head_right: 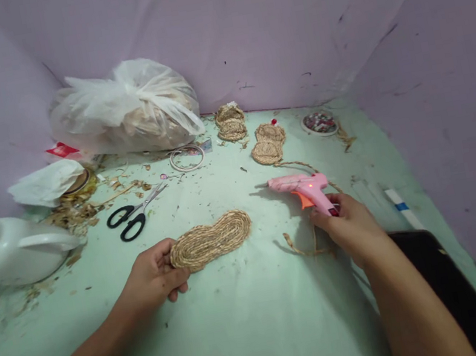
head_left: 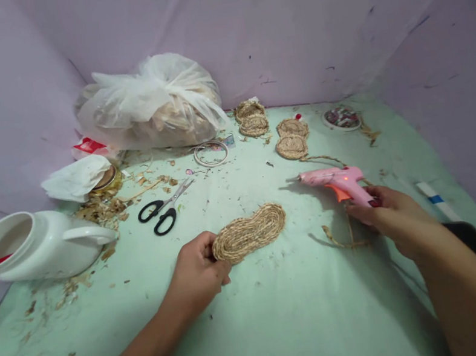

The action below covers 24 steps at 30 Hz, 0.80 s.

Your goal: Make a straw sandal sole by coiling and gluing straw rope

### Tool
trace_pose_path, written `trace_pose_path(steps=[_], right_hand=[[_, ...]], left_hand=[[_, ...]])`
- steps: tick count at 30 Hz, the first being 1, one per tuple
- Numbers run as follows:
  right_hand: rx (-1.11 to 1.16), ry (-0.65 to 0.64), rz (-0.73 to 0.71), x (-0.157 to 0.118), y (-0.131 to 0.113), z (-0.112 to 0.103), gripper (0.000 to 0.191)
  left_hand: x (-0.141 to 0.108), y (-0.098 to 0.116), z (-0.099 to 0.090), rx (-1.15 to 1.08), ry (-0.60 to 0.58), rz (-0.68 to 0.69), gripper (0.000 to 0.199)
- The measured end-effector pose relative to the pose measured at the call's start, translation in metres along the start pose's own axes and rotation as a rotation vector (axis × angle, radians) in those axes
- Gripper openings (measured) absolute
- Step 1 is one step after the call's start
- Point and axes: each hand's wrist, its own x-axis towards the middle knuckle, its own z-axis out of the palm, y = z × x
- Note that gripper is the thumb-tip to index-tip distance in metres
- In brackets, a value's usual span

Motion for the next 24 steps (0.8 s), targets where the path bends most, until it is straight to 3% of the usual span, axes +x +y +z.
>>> trace_pose_path(steps=[6, 10, 14, 20, 24], right_hand=[[0.383, -0.028, 0.023, -0.041, -0.010, -0.006, 0.023], [0.528, -0.273, 0.055, -0.076, 0.003, 0.000, 0.028], [0.383, -0.362, -0.020, -0.100, 0.014, 0.010, 0.026], [0.192, -0.253, -0.220, -0.118, 0.010, 0.026, 0.017], [0.048, -0.295, -0.426, -0.119, 0.010, 0.032, 0.012]], left_hand=[[0.000, -0.002, -0.001, -0.045, -0.006, 0.008, 0.010], [-0.001, 0.000, 0.000, -0.039, 0.001, 0.005, 0.010], [-0.002, 0.001, 0.001, -0.018, 0.003, 0.002, 0.010], [-0.001, -0.002, 0.001, 0.003, 0.006, 0.022, 0.011], [0.000, -0.003, 0.001, 0.013, 0.012, 0.032, 0.010]])
